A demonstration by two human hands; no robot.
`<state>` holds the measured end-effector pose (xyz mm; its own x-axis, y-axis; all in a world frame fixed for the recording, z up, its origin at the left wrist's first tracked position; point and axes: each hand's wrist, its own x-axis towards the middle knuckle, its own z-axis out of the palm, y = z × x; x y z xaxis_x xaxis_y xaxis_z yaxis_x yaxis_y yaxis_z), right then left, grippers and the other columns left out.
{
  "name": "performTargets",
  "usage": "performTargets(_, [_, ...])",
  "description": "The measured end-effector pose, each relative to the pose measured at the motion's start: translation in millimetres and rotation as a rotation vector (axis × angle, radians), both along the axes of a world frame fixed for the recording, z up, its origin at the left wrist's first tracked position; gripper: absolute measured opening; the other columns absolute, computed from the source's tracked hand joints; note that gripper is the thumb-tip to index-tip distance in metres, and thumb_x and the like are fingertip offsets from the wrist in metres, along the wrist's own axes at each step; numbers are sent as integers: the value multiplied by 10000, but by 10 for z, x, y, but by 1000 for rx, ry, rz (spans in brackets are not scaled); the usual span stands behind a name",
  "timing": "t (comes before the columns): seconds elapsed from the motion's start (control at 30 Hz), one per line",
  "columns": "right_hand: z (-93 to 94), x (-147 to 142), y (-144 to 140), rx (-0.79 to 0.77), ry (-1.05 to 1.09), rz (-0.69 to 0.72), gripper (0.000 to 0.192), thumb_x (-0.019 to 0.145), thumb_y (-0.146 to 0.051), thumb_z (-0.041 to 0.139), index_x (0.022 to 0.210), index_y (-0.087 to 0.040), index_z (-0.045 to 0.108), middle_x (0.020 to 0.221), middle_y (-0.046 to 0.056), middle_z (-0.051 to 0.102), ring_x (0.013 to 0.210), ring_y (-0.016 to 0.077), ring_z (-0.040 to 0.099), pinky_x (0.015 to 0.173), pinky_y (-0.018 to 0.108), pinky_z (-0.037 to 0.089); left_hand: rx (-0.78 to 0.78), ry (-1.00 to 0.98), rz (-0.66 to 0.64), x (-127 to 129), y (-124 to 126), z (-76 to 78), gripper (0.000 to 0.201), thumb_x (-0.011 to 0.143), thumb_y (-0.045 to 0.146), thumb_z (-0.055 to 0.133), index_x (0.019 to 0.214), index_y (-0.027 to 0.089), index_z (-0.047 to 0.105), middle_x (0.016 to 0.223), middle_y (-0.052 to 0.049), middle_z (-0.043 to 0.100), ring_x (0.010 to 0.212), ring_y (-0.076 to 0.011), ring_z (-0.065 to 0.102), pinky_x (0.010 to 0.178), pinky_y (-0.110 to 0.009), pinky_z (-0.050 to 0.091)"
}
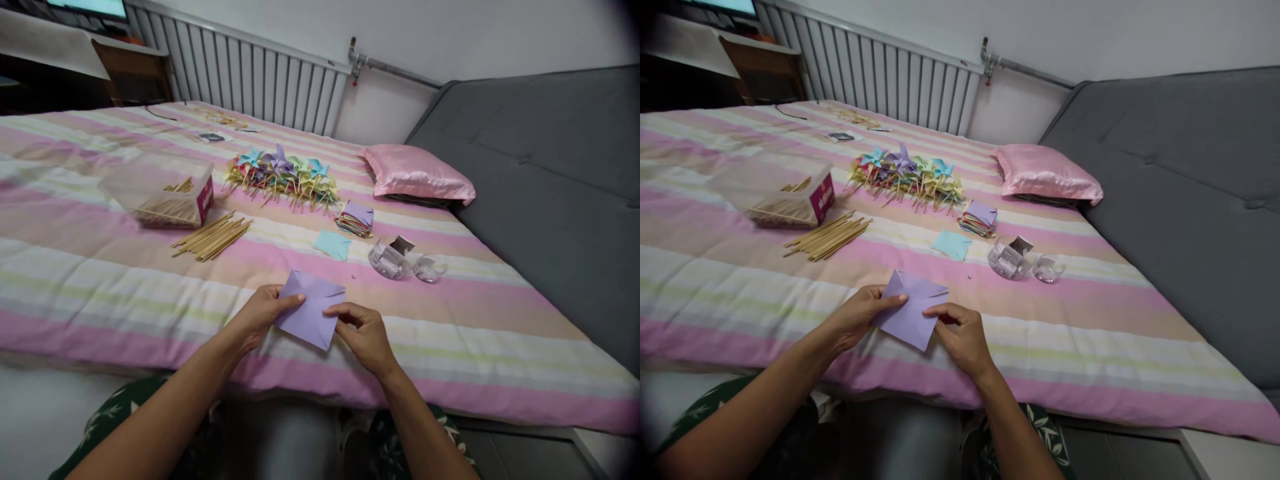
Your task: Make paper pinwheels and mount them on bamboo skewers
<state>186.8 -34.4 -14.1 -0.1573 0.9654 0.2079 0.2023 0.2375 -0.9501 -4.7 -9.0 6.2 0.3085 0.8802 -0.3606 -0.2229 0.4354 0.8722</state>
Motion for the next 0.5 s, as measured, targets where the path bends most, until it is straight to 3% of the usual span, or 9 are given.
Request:
performTargets(0.23, [105,64,-36,-73,-50,222,164,711,-159,636,821,-249,720,852,15,716,801,171,658,732,292,520,-17,38,-140,14,-28,22,251,654,331,704,767,108,684,673,-57,684,601,-156,603,575,-239,410])
performTargets(0.5, [70,66,-38,-214,31,293,128,664,-197,707,778,-248,731,803,9,720,748,160,659,678,262,525,-48,18,-137,14,-37,63,242,640,317,707,747,102,676,691,-74,692,567,-143,595,554,-234,404])
